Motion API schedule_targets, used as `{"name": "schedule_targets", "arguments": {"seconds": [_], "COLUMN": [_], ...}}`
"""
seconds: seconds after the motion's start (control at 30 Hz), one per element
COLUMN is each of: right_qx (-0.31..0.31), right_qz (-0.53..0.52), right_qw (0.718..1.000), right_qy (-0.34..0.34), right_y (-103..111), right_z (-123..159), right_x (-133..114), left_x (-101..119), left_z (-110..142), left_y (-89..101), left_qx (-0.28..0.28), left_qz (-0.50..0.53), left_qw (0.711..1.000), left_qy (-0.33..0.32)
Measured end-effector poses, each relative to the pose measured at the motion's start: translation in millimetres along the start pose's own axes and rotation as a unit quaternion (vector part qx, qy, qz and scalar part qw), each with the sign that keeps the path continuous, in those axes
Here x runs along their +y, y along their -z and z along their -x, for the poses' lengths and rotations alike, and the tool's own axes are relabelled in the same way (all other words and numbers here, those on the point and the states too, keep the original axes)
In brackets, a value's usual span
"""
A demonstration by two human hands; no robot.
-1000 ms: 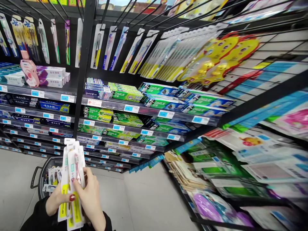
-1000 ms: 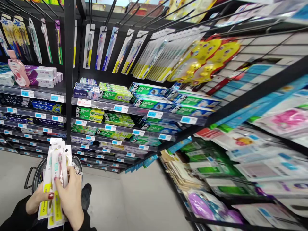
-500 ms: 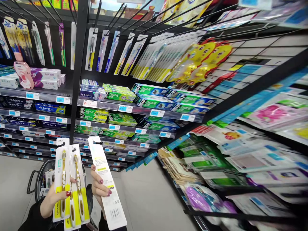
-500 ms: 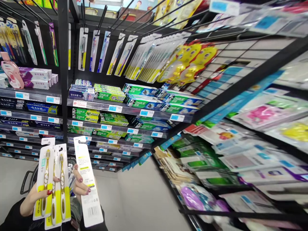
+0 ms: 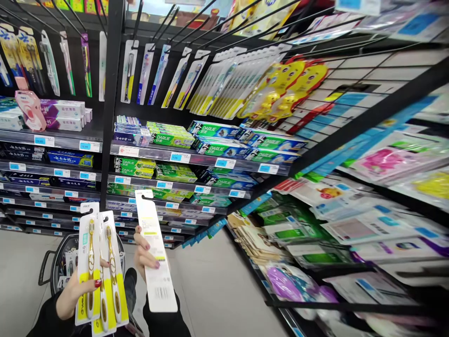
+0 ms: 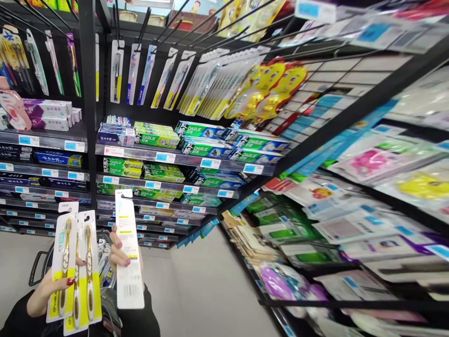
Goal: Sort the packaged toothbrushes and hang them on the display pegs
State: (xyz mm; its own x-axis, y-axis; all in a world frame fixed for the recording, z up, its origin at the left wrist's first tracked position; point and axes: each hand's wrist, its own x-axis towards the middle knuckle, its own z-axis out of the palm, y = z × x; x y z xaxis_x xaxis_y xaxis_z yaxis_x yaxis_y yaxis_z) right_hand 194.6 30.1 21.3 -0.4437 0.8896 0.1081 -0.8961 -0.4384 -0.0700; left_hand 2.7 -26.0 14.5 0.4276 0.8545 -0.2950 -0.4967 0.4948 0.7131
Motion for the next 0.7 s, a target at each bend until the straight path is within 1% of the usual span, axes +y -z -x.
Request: {"name": "schedule_targets", "arguments": {"seconds": [0.07, 0.1, 0.13, 0.17, 0.2, 0.23, 0.3, 0.33, 0.37, 0.4, 0.43, 0.5, 0.57, 0.63, 0.7], "right_qx": [-0.024, -0.013, 0.016, 0.058, 0.107, 0.163, 0.262, 0.294, 0.314, 0.322, 0.322, 0.309, 0.290, 0.267, 0.250], "right_qz": [0.100, 0.164, 0.234, 0.307, 0.380, 0.452, 0.574, 0.621, 0.658, 0.685, 0.704, 0.725, 0.736, 0.736, 0.726], "right_qw": [0.995, 0.986, 0.972, 0.949, 0.917, 0.874, 0.769, 0.718, 0.675, 0.645, 0.625, 0.608, 0.606, 0.616, 0.635], "right_qy": [-0.011, 0.000, 0.018, 0.041, 0.061, 0.078, 0.103, 0.110, 0.111, 0.108, 0.103, 0.091, 0.084, 0.082, 0.080], "right_y": [-1.7, -2.8, -3.9, -4.7, -5.1, -5.0, -3.8, -3.1, -2.6, -2.5, -2.7, -3.9, -5.2, -5.9, -6.0], "right_z": [5.4, 8.0, 10.3, 12.0, 13.0, 13.6, 13.5, 13.3, 13.2, 13.2, 13.5, 14.5, 16.2, 18.3, 20.5], "right_x": [2.1, 2.4, 2.1, 1.2, 0.1, -0.9, -0.9, 0.7, 3.6, 7.6, 12.5, 23.9, 35.3, 45.6, 54.2], "left_x": [0.9, 1.3, 1.9, 2.5, 3.1, 3.8, 5.0, 5.3, 5.4, 5.1, 4.6, 2.9, 1.0, -0.4, -1.2], "left_z": [0.4, 0.6, 0.9, 1.3, 1.7, 2.2, 3.0, 3.3, 3.4, 3.3, 2.9, 1.6, 0.0, -1.3, -1.9], "left_y": [-0.4, -0.3, -0.2, -0.1, 0.0, 0.0, -0.7, -1.4, -2.2, -3.2, -4.2, -6.0, -6.8, -6.4, -4.6], "left_qx": [0.008, 0.010, 0.009, 0.006, 0.001, -0.005, -0.019, -0.025, -0.030, -0.033, -0.035, -0.034, -0.033, -0.034, -0.037], "left_qz": [0.005, 0.008, 0.011, 0.014, 0.017, 0.020, 0.026, 0.033, 0.042, 0.051, 0.060, 0.069, 0.061, 0.054, 0.056], "left_qw": [1.000, 1.000, 1.000, 1.000, 1.000, 1.000, 0.999, 0.999, 0.999, 0.998, 0.998, 0.997, 0.998, 0.998, 0.998], "left_qy": [0.006, 0.007, 0.005, 0.000, -0.007, -0.013, -0.018, -0.015, -0.011, -0.006, -0.002, -0.003, -0.008, -0.008, 0.002]}}
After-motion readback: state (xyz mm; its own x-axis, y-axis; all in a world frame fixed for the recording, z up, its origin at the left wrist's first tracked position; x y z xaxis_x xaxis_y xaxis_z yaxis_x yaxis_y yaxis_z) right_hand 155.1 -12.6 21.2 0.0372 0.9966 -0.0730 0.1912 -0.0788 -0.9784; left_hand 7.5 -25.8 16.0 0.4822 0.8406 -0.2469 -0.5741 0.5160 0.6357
